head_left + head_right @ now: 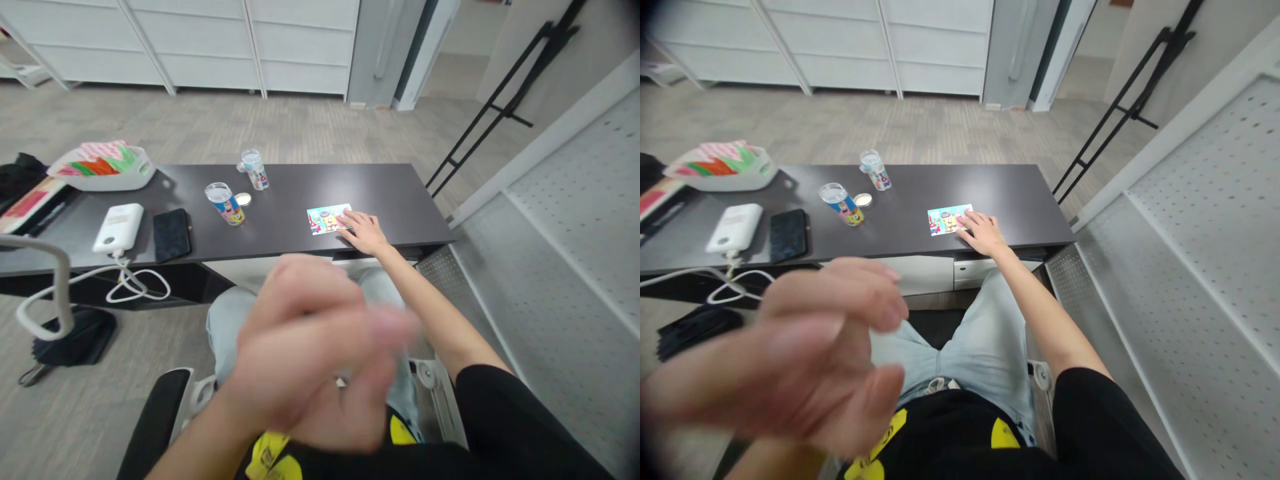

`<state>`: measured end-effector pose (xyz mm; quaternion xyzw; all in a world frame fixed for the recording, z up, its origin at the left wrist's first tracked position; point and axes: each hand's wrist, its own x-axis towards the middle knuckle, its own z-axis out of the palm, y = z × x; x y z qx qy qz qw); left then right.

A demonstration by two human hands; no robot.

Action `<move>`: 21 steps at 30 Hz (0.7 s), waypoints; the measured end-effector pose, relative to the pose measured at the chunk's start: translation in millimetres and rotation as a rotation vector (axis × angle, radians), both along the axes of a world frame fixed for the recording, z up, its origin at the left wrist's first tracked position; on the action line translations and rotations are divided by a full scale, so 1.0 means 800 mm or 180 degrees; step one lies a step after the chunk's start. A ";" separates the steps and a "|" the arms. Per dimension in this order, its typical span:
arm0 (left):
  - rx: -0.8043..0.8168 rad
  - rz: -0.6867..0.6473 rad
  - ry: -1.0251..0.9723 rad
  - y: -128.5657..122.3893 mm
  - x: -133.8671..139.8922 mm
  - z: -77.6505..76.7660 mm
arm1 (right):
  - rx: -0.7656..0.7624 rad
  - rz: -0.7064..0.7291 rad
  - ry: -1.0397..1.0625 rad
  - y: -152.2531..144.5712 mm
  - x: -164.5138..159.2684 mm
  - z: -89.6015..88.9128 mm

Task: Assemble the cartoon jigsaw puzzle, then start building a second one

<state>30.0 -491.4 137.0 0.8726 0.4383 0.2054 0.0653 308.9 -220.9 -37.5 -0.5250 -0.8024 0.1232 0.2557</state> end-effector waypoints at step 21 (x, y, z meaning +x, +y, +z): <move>0.0253 0.0914 0.0686 0.325 -0.078 -0.185 | 0.0151 -0.1214 -0.0347 0.151 0.199 -0.007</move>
